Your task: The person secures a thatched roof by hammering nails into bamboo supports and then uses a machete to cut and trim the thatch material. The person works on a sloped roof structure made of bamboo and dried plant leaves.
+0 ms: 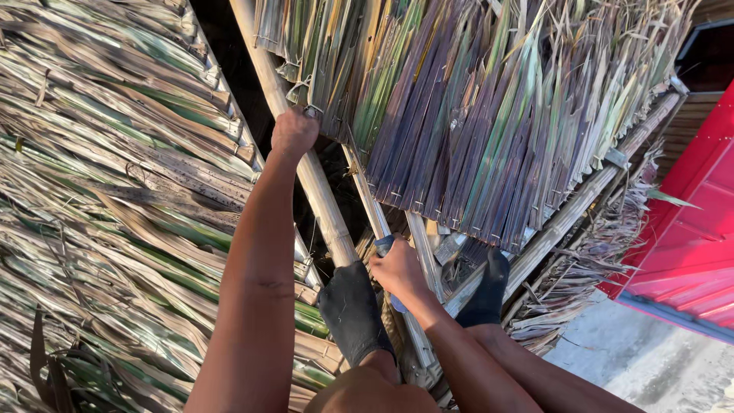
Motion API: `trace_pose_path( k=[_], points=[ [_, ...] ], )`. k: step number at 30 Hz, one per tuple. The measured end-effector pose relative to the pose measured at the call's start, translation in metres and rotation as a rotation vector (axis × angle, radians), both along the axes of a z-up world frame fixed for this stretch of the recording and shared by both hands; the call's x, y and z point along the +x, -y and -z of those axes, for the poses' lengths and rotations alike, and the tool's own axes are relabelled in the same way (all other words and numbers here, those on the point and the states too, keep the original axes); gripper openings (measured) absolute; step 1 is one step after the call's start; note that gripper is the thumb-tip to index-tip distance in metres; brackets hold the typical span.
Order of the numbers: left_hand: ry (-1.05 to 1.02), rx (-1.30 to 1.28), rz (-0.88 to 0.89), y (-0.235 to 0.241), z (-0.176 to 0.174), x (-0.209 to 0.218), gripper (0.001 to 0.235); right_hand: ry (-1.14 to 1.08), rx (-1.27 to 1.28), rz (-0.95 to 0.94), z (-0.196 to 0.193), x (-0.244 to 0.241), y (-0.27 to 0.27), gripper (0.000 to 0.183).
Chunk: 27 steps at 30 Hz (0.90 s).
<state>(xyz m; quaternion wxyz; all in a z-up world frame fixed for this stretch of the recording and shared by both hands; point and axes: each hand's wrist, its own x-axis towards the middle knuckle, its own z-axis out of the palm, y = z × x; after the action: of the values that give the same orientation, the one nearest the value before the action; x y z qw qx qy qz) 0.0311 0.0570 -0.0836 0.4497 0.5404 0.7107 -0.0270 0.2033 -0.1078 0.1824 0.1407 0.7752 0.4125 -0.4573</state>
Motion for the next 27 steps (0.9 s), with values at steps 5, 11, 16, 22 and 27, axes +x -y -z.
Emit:
trace_pose_path(
  k=[5, 11, 16, 22, 27],
  points=[
    [-0.06, -0.153, 0.019, -0.012, -0.03, 0.0, 0.056, -0.035, -0.09, 0.027, 0.035, 0.026, 0.019, 0.026],
    [0.051, -0.147, -0.05, -0.016, -0.027, -0.005, 0.073, 0.001, 0.107, -0.086, 0.068, 0.036, 0.043, 0.031],
    [0.145, 0.002, -0.224, -0.007, -0.005, 0.002, 0.07, -0.064, 0.078, 0.015, 0.058, 0.037, 0.032, 0.031],
    [0.084, -0.002, -0.279, 0.003, 0.02, 0.003, 0.066, -0.108, 0.041, 0.039, -0.007, 0.028, -0.01, 0.037],
    [0.259, 0.08, -0.295, 0.002, 0.037, -0.002, 0.04, -0.071, 0.212, 0.022, -0.074, 0.028, -0.032, 0.04]
  ],
)
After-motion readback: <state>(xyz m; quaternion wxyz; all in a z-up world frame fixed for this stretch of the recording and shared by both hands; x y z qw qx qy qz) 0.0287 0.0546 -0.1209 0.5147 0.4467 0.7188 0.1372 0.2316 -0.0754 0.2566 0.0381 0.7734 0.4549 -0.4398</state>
